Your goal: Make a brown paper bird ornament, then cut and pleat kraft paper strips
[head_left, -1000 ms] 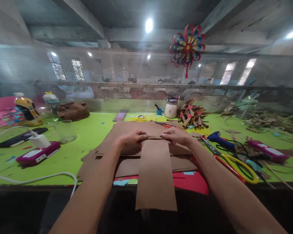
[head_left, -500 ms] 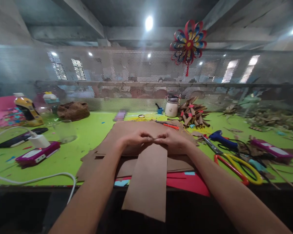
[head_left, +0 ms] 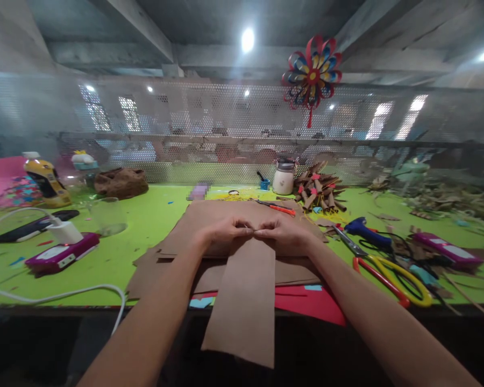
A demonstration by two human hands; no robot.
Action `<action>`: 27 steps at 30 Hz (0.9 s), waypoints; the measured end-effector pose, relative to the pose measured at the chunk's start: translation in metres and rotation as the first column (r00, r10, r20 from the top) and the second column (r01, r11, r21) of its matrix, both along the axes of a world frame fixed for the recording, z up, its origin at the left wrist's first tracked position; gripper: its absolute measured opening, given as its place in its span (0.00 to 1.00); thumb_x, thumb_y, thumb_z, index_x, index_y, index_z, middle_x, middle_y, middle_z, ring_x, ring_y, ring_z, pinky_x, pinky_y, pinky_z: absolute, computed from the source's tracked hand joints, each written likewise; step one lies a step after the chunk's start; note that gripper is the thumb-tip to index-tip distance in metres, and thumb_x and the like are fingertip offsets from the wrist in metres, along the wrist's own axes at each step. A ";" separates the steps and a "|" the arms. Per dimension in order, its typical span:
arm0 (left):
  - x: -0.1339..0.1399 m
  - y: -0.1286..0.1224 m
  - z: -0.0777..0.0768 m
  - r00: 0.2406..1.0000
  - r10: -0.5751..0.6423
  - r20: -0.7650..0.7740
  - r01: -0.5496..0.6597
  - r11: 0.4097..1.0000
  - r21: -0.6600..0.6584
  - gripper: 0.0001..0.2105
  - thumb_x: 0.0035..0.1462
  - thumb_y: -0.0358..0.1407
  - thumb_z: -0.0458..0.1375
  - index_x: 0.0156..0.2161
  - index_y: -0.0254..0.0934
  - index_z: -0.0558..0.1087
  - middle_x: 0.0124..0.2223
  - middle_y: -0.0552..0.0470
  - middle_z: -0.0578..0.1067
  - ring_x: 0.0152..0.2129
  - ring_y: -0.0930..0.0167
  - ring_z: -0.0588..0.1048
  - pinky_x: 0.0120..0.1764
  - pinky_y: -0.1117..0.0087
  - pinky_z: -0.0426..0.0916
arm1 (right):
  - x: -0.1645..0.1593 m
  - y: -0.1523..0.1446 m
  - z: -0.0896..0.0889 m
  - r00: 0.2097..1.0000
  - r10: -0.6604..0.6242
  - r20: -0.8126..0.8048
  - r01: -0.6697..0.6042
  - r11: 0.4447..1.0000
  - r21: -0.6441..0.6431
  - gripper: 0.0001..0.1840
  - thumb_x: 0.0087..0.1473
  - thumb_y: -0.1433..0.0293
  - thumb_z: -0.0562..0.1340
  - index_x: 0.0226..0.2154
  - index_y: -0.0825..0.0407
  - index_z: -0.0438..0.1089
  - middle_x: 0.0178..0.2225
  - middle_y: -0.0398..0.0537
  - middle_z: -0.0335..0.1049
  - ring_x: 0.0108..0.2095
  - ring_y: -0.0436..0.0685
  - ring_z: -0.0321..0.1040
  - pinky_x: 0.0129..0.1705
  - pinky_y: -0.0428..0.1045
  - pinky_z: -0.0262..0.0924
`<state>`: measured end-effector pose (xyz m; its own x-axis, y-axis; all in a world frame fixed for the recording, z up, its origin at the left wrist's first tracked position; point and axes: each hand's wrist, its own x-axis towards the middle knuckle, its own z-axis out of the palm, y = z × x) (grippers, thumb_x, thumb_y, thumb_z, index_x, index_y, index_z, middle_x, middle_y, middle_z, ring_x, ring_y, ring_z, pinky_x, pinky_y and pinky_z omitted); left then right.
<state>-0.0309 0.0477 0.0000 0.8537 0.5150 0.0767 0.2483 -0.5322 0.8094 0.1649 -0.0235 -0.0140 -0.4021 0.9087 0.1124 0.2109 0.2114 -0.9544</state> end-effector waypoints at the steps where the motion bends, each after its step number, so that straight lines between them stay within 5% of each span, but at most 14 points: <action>1: -0.001 0.001 0.000 1.000 0.006 0.006 -0.006 1.000 0.002 0.12 0.50 0.41 0.57 0.35 0.34 0.75 0.32 0.52 0.74 0.31 0.72 0.68 0.36 0.73 0.60 | 0.001 0.001 0.001 0.999 -0.001 0.049 -0.001 1.000 0.027 0.19 0.43 0.55 0.63 0.24 0.56 0.69 0.21 0.39 0.60 0.23 0.46 0.52 0.25 0.44 0.48; 9: -0.010 -0.004 0.010 0.993 0.120 -0.002 -0.120 0.993 -0.018 0.13 0.51 0.42 0.57 0.36 0.33 0.74 0.23 0.55 0.66 0.22 0.76 0.60 0.26 0.74 0.52 | 0.020 0.013 0.006 0.950 -0.026 0.312 -0.039 0.979 0.199 0.20 0.49 0.55 0.59 0.25 0.56 0.70 0.19 0.40 0.62 0.21 0.47 0.55 0.25 0.44 0.49; 15: -0.013 -0.008 0.016 0.989 0.142 0.035 -0.137 0.983 -0.125 0.11 0.52 0.42 0.57 0.32 0.33 0.71 0.23 0.57 0.65 0.22 0.77 0.60 0.26 0.74 0.52 | 0.021 0.012 0.008 0.972 0.011 0.234 -0.065 0.972 0.225 0.22 0.51 0.54 0.58 0.24 0.57 0.70 0.21 0.43 0.65 0.23 0.47 0.59 0.27 0.44 0.54; 20: -0.017 -0.013 0.018 0.978 0.150 0.142 -0.081 0.911 -0.404 0.09 0.52 0.39 0.58 0.36 0.35 0.70 0.30 0.56 0.68 0.26 0.77 0.64 0.30 0.74 0.56 | 0.023 0.013 0.014 0.991 -0.118 -0.064 0.132 0.949 0.286 0.22 0.54 0.57 0.57 0.40 0.57 0.71 0.27 0.47 0.69 0.26 0.49 0.63 0.31 0.46 0.59; 23: -0.015 -0.017 0.017 0.973 0.116 0.199 0.010 0.842 -0.539 0.09 0.51 0.36 0.59 0.37 0.35 0.70 0.32 0.55 0.69 0.28 0.76 0.66 0.32 0.73 0.58 | 0.020 0.008 0.017 0.997 0.034 -0.072 -0.013 0.961 0.277 0.24 0.49 0.63 0.63 0.49 0.52 0.67 0.38 0.49 0.72 0.36 0.52 0.67 0.36 0.48 0.62; 27: -0.009 -0.021 0.011 0.969 0.074 0.234 0.089 0.783 -0.615 0.10 0.49 0.36 0.61 0.37 0.34 0.71 0.36 0.52 0.71 0.34 0.74 0.68 0.38 0.72 0.61 | 0.013 0.001 0.021 0.987 0.159 0.032 -0.162 0.951 0.262 0.20 0.46 0.67 0.64 0.45 0.51 0.71 0.40 0.50 0.72 0.42 0.57 0.66 0.42 0.52 0.62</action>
<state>-0.0398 0.0262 0.0110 0.8558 0.5138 -0.0596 0.0085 0.1013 0.9948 0.1783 -0.0230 0.0068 -0.5423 0.7710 0.3339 0.1637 0.4867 -0.8581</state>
